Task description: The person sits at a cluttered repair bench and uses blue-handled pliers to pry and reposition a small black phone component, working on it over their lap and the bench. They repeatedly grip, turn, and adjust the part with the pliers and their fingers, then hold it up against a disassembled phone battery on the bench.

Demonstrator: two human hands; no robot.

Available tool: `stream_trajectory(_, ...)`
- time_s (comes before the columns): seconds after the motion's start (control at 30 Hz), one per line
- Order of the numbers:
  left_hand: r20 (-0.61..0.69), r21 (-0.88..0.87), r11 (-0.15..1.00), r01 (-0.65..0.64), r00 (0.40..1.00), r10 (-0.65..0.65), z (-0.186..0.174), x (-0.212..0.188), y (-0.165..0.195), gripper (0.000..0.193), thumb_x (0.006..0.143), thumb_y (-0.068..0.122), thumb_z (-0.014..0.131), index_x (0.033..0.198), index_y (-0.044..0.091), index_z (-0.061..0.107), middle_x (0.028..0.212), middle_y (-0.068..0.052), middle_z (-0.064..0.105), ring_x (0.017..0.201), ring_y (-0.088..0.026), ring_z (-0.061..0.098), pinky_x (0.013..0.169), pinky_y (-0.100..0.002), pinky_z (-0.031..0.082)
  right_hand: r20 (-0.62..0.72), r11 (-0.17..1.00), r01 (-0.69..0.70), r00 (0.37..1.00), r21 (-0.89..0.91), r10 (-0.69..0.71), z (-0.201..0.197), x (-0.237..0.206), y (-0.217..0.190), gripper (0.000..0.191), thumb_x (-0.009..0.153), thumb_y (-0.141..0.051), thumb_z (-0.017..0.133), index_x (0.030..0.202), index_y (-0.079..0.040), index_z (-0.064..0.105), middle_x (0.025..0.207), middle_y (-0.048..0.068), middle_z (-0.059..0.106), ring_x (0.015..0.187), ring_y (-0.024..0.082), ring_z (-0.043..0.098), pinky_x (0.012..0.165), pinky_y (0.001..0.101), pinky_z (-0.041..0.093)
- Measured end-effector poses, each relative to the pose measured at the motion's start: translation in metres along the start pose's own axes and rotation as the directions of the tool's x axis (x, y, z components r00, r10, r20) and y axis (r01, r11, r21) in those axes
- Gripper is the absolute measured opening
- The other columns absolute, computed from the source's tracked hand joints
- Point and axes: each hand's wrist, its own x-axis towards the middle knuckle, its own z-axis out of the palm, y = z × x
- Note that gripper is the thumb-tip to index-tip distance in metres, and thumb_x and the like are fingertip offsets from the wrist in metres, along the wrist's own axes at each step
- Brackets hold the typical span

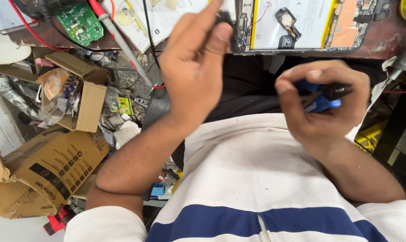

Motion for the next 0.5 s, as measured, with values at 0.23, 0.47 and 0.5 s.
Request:
stream_trajectory(0.23,0.004,-0.085,0.996,0.020,1.000,-0.020,0.011,0.010,-0.008,0.030,0.108,0.008,0.074,0.136,0.004,0.064,0.085,-0.001,0.069,0.072,-0.006,0.063,0.066,-0.021,0.053,0.107,0.870,0.171,0.985,-0.463,-0.137,-0.024,0.045,0.002,0.033,0.101,0.011,0.078,0.121,0.001,0.054,0.122,0.012,0.068,0.097,0.018,0.069,0.086,0.0244,0.058)
stream_trajectory(0.47,-0.023,0.326,0.933,-0.154,0.985,0.170,0.004,0.034,0.003,0.015,0.110,0.014,0.075,0.123,0.007,0.069,0.083,-0.006,0.066,0.063,-0.010,0.058,0.060,-0.027,0.046,0.127,0.902,0.148,0.986,-0.406,-0.105,-0.014,0.052,0.008,0.036,0.098,0.008,0.077,0.126,0.001,0.054,0.121,0.012,0.068,0.095,0.017,0.069,0.084,0.0238,0.059)
stream_trajectory(0.5,-0.022,0.339,0.923,-0.179,0.980,0.198,0.004,0.037,0.003,0.013,0.110,0.014,0.074,0.119,0.006,0.070,0.083,-0.006,0.066,0.063,-0.013,0.057,0.060,-0.028,0.045,0.118,0.908,0.142,0.988,-0.394,-0.103,-0.014,0.052,0.010,0.036,0.099,0.009,0.076,0.126,0.001,0.054,0.121,0.012,0.066,0.097,0.017,0.069,0.084,0.0240,0.059)
